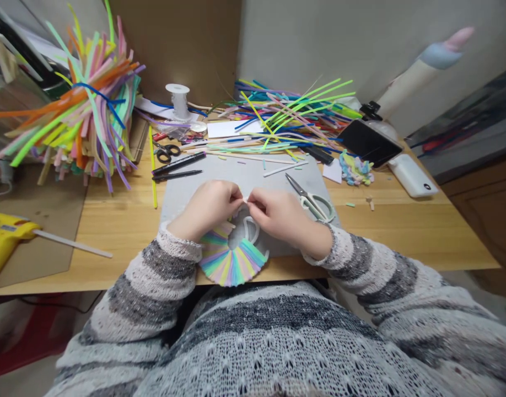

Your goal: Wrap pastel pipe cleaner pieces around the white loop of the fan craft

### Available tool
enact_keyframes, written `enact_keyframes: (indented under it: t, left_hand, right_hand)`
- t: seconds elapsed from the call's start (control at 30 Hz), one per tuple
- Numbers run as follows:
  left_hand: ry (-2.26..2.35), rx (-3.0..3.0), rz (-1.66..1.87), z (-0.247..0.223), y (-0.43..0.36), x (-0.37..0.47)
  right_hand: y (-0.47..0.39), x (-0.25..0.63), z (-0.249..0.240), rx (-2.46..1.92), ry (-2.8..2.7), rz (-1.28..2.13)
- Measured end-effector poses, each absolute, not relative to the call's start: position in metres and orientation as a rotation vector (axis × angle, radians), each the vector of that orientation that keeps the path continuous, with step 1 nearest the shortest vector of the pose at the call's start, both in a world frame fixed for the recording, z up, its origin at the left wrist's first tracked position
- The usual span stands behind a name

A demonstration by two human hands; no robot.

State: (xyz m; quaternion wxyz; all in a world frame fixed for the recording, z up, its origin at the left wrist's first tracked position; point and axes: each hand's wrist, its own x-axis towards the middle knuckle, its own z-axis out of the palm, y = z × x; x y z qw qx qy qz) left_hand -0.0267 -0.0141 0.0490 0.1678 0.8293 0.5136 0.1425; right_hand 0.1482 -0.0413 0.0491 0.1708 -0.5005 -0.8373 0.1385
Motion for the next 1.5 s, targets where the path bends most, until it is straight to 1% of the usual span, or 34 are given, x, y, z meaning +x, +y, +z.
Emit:
enact_keyframes:
  t: [0.23,0.37,0.63,0.77,1.03,1.33,1.5]
  left_hand:
    - [1.441,2.265,0.452,0.047,-0.012,-0.028]
    - [1.415,2.235,0.468,0.045,-0.010,-0.030]
    - [1.382,2.196,0.446,0.043,-0.006,-0.033]
    - [1.345,2.156,0.528,0.041,-0.006,-0.032]
    - [1.344,2.119,0.524,0.043,-0.009,-0.028]
    - [1.502,2.301,0.453,0.047,-0.016,-0.019]
    - [1.518,2.370,0.433,0.046,-0.016,-0.017]
  right_hand:
    - [-0.044,0.155,0.014,-1.302,-2.356,0.514]
    - [-0.040,0.157,0.006,-1.313,-2.297,0.580]
    - [-0.037,0.154,0.003,-1.315,-2.340,0.500]
    - [-0.035,0.151,0.003,-1.339,-2.289,0.532]
    - [-0.034,0.147,0.001,-1.395,-2.194,0.589]
    - [-0.031,0.145,0.001,-1.403,-2.181,0.621]
    - [-0.031,0.146,0.000,-1.417,-2.182,0.611]
